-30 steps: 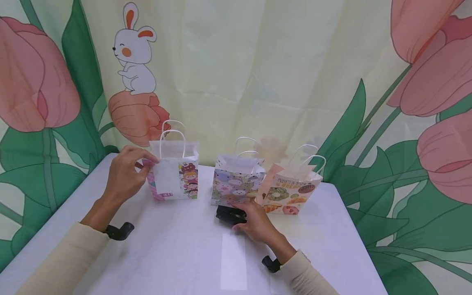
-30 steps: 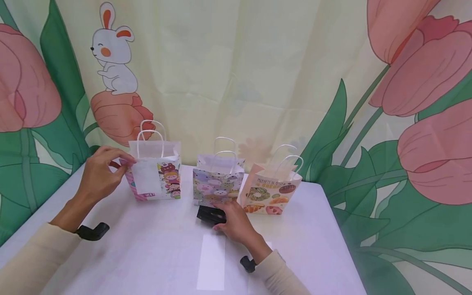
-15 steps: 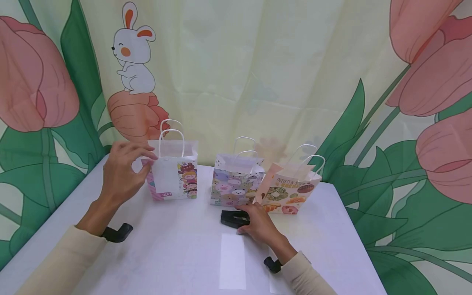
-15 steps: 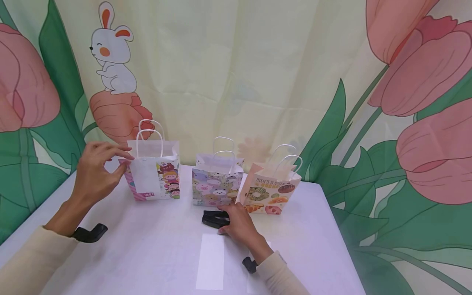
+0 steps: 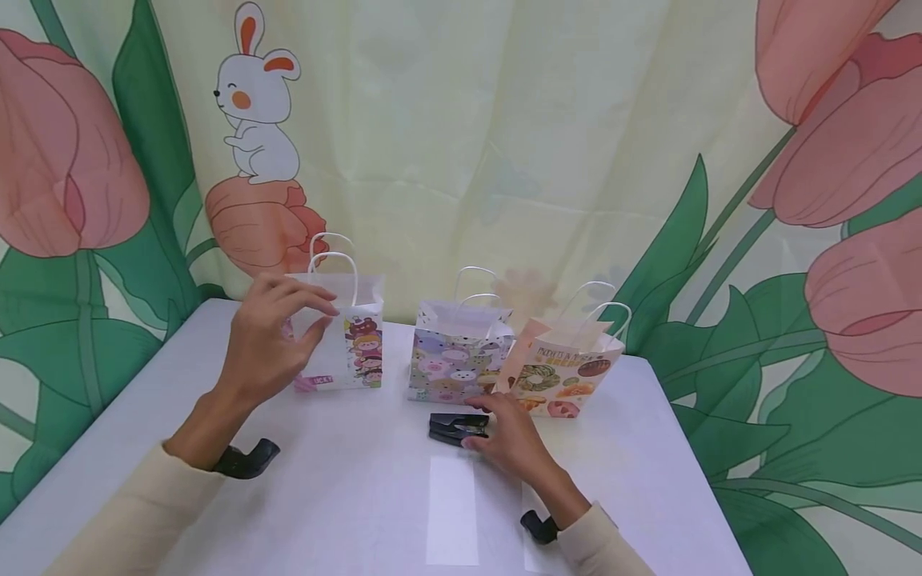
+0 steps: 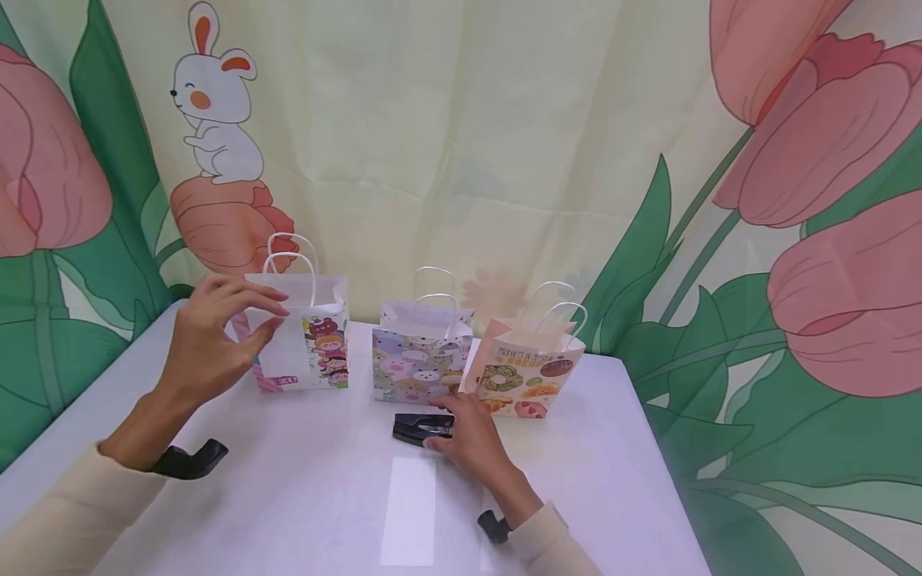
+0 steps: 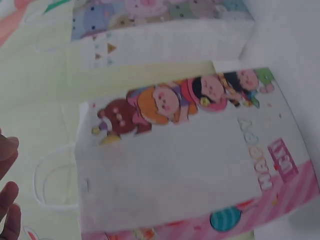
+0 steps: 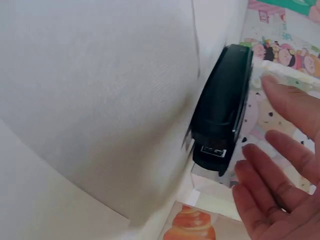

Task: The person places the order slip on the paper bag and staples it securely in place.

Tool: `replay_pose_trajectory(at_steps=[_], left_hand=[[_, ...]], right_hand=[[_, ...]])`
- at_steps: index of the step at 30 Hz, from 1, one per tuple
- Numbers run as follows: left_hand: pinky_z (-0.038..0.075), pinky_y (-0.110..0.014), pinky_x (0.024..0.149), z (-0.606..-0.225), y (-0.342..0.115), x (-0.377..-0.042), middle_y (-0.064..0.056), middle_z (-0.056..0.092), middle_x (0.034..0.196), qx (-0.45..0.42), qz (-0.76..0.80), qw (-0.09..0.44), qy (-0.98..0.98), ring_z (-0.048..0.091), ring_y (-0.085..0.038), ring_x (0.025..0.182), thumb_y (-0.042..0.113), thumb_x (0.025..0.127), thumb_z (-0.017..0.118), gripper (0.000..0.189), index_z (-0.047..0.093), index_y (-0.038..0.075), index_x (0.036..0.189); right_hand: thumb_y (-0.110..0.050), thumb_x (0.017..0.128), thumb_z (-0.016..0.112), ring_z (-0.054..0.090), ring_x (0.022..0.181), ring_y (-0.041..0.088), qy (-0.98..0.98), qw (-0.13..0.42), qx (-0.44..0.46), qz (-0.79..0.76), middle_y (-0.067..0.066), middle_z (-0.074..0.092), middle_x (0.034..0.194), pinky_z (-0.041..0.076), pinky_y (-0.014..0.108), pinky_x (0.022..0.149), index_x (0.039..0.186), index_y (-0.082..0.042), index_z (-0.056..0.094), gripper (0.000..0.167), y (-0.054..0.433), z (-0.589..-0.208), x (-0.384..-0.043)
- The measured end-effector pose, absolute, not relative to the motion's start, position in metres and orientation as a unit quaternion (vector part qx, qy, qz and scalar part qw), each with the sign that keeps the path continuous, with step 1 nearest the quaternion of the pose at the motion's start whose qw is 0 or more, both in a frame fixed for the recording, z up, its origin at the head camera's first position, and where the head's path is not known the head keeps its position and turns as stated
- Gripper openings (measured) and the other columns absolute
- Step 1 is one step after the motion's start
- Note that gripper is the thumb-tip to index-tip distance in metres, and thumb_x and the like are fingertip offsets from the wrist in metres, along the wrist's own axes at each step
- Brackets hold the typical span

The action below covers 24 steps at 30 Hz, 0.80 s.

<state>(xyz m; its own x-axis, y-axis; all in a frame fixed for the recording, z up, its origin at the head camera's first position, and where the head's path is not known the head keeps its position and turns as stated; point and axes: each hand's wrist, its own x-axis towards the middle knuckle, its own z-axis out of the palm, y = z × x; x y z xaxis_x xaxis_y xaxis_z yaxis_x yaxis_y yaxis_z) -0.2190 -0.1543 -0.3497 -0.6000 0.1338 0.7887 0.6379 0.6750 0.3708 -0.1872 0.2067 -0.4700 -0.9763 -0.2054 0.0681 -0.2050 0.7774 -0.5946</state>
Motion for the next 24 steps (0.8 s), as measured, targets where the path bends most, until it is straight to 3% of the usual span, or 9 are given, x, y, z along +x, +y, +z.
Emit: replay_pose_trajectory(at_steps=[6,12,18,21,24], left_hand=[[0.051,-0.049,0.096,-0.354,-0.132,-0.219,-0.008,0.08,0.115,-0.256,-0.348,0.352,-0.83,0.06,-0.027,0.116,-0.003,0.079,0.089,0.025,0.081,0.008,0.1],[0.052,-0.034,0.088,-0.36,-0.11,-0.22,-0.002,0.082,0.111,-0.29,-0.364,0.327,-0.822,0.059,-0.02,0.112,-0.004,0.081,0.087,0.024,0.081,0.012,0.098],[0.059,-0.039,0.086,-0.364,-0.09,-0.224,0.001,0.082,0.111,-0.303,-0.369,0.309,-0.823,0.059,-0.017,0.112,-0.002,0.082,0.087,0.024,0.081,0.016,0.097],[0.058,-0.042,0.089,-0.365,-0.082,-0.225,0.002,0.082,0.111,-0.306,-0.367,0.302,-0.825,0.06,-0.018,0.113,0.0,0.083,0.087,0.023,0.081,0.016,0.097],[0.056,-0.04,0.083,-0.367,-0.075,-0.227,0.003,0.082,0.113,-0.311,-0.365,0.296,-0.826,0.059,-0.018,0.114,0.001,0.084,0.087,0.022,0.081,0.016,0.098]], right_hand=[[-0.028,0.078,0.096,0.064,0.122,0.024,0.935,-0.018,-0.099,-0.34,-0.002,0.072,0.132,0.054,0.055,0.104,0.136,-0.023,0.072,0.063,0.208,-0.465,-0.172],[-0.026,0.079,0.096,0.067,0.121,0.024,0.919,-0.002,-0.081,-0.387,-0.005,0.072,0.131,0.055,0.057,0.107,0.133,-0.029,0.072,0.059,0.208,-0.462,-0.156],[-0.027,0.08,0.095,0.068,0.12,0.023,0.907,0.026,-0.079,-0.413,-0.005,0.072,0.132,0.054,0.056,0.108,0.131,-0.03,0.073,0.056,0.209,-0.462,-0.142],[-0.028,0.08,0.095,0.069,0.118,0.021,0.903,0.045,-0.08,-0.419,-0.004,0.072,0.132,0.055,0.056,0.107,0.131,-0.029,0.074,0.055,0.21,-0.465,-0.136],[-0.029,0.079,0.096,0.069,0.116,0.021,0.903,0.067,-0.077,-0.417,-0.003,0.073,0.128,0.055,0.056,0.106,0.13,-0.028,0.075,0.055,0.211,-0.468,-0.132]])
